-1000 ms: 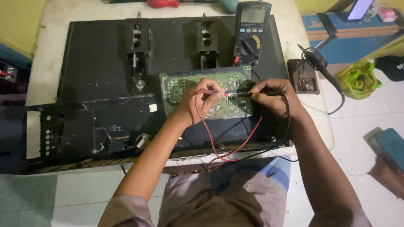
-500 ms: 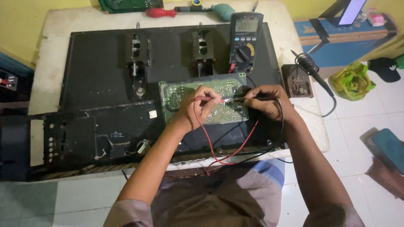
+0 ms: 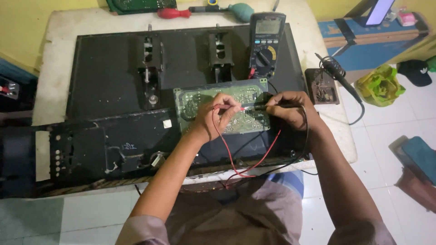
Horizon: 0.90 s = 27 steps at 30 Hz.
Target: Testing a power supply circuit board using a digital multimeter to diagnose faults
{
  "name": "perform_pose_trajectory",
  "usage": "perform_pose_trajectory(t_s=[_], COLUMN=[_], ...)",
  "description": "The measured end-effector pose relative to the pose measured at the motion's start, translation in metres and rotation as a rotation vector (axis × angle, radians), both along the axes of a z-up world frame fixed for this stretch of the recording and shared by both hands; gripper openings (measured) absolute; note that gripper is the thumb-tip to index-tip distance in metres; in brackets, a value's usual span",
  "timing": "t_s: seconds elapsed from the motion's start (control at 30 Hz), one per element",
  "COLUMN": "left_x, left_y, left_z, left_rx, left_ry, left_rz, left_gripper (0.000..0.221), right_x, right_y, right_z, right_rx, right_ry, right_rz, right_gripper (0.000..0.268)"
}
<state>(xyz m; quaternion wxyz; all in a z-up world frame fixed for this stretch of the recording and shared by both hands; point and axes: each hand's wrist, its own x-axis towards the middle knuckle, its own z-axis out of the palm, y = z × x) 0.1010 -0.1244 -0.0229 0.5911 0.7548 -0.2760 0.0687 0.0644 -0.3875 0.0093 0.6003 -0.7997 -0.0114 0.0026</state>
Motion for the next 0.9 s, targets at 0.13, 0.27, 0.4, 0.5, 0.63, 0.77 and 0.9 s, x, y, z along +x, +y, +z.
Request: perform_pose_trajectory(t_s=[0.13, 0.27, 0.4, 0.5, 0.63, 0.77, 0.9], left_x=[-0.002, -0.006, -0.007, -0.005, -0.004, -0.002, -0.002], left_y=[0.001, 0.003, 0.002, 0.001, 0.002, 0.0, 0.001], left_z=[0.003, 0.01, 0.009, 0.003, 0.002, -0.001, 0.0], left_rx=[0.033, 0.053, 0.075, 0.06, 0.048, 0.046, 0.039], left_ry=[0.016, 0.009, 0.035, 0.054, 0.05, 0.042, 0.048], left_rz=[0.021, 0.011, 0.015, 0.02, 0.003, 0.02, 0.003], left_gripper=[0.019, 0.019, 0.02, 0.018, 0.019, 0.018, 0.019], right_x=[0.002, 0.004, 0.007, 0.011, 0.006, 0.005, 0.002], right_y=[0.001, -0.001, -0.003, -0.014, -0.007, -0.005, 0.001], right_z=[0.004, -0.001, -0.007, -0.014, -0.007, -0.003, 0.007], right_rx=[-0.034, 0.014, -0.001, 0.009, -0.024, -0.027, -0.035], right_ry=[-0.001, -0.002, -0.005, -0.026, -0.042, -0.031, -0.02], right_rz=[0.002, -0.002, 0.017, 0.095, 0.062, 0.053, 0.025], right_gripper=[0.012, 0.012, 0.012, 0.012, 0.011, 0.011, 0.012])
